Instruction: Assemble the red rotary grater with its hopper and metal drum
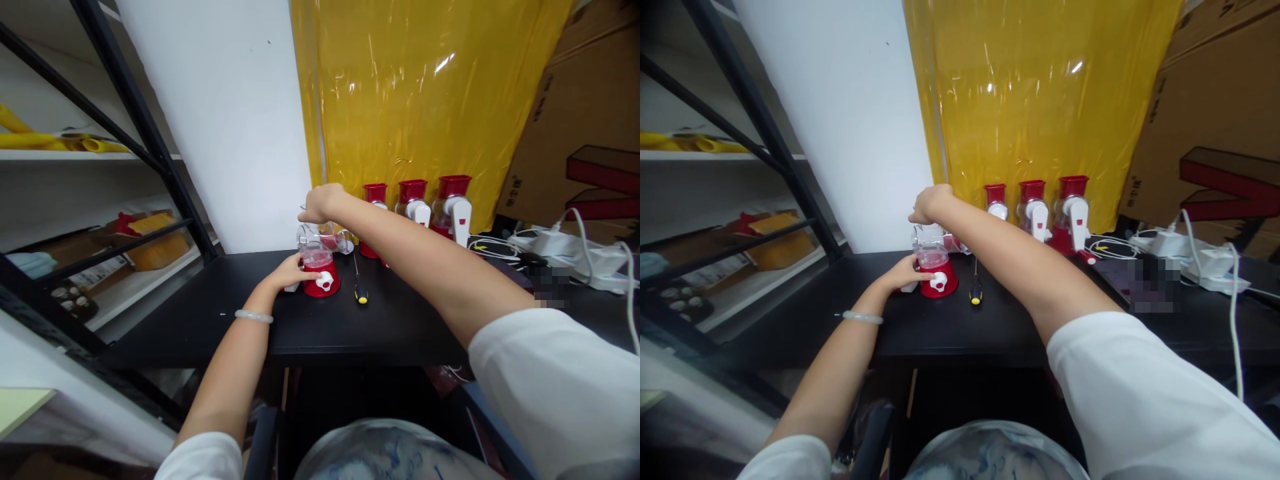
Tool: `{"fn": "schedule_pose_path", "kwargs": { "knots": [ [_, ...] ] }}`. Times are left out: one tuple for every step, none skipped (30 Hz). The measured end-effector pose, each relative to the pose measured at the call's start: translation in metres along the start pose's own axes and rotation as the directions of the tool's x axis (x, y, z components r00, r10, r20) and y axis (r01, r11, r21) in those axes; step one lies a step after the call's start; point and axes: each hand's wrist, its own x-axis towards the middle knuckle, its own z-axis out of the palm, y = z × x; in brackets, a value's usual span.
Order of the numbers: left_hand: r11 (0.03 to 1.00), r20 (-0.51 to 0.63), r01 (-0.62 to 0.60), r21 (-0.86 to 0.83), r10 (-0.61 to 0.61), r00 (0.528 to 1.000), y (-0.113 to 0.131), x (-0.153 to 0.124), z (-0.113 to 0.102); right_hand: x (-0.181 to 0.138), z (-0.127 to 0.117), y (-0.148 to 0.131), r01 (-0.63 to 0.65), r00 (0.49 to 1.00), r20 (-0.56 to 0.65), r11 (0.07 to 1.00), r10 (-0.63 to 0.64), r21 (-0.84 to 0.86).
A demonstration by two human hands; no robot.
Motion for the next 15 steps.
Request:
{"fn": "schedule_pose_path", "kwargs": {
  "knots": [
    [1.000,-0.003,0.004,0.006,-0.004,1.000,0.000,0.000,0.000,0.004,0.005,0.001,0.013,1.000,-0.027,1.000,-0.012,0.009],
    [1.000,-0.005,0.007,0.010,-0.007,1.000,0.000,0.000,0.000,0.008,0.009,0.001,0.029,0.998,-0.058,0.999,-0.029,0.015],
    [1.000,-0.008,0.008,0.014,-0.008,1.000,0.000,0.000,0.000,0.011,0.012,0.000,0.044,0.996,-0.084,0.999,-0.043,0.014],
    [1.000,-0.009,0.009,0.017,-0.009,1.000,0.001,-0.001,0.000,0.013,0.013,-0.001,0.050,0.994,-0.100,0.999,-0.049,0.003],
    [1.000,-0.011,0.010,0.019,-0.010,1.000,0.001,-0.001,0.000,0.013,0.013,-0.003,0.039,0.994,-0.101,0.999,-0.041,-0.012],
    [1.000,-0.012,0.011,0.020,-0.011,1.000,0.001,-0.001,0.000,0.011,0.012,-0.005,0.014,0.996,-0.087,0.999,-0.016,-0.028],
    [1.000,-0.013,0.011,0.020,-0.011,1.000,0.001,-0.001,0.000,0.009,0.010,-0.008,-0.021,0.998,-0.063,0.999,0.019,-0.042],
    [1.000,-0.012,0.012,0.018,-0.011,1.000,0.001,-0.002,-0.001,0.006,0.008,-0.011,-0.058,0.998,-0.038,0.997,0.056,-0.052],
    [1.000,-0.010,0.011,0.015,-0.011,1.000,0.001,-0.002,-0.001,0.003,0.005,-0.013,-0.087,0.996,-0.014,0.995,0.086,-0.058],
    [1.000,-0.007,0.008,0.011,-0.008,1.000,0.000,-0.002,-0.001,0.000,0.004,-0.015,-0.102,0.995,-0.001,0.993,0.102,-0.063],
    [1.000,-0.005,0.003,0.004,-0.003,1.000,0.000,-0.002,-0.001,-0.002,0.002,-0.016,-0.103,0.995,0.003,0.992,0.104,-0.067],
    [1.000,-0.005,-0.005,-0.004,0.005,1.000,-0.001,-0.001,-0.001,-0.003,0.001,-0.016,-0.091,0.996,-0.003,0.993,0.091,-0.072],
    [1.000,-0.009,-0.016,-0.014,0.016,1.000,-0.002,-0.001,-0.001,-0.003,0.000,-0.014,-0.067,0.998,-0.012,0.995,0.066,-0.075],
    [0.999,-0.015,-0.030,-0.024,0.030,0.999,-0.003,0.000,0.000,-0.001,-0.002,-0.011,-0.039,0.999,-0.018,0.997,0.038,-0.073],
    [0.998,-0.025,-0.051,-0.041,0.050,0.998,-0.003,0.001,0.001,0.001,-0.004,-0.006,-0.012,1.000,-0.015,0.998,0.011,-0.058]
  ]
}}
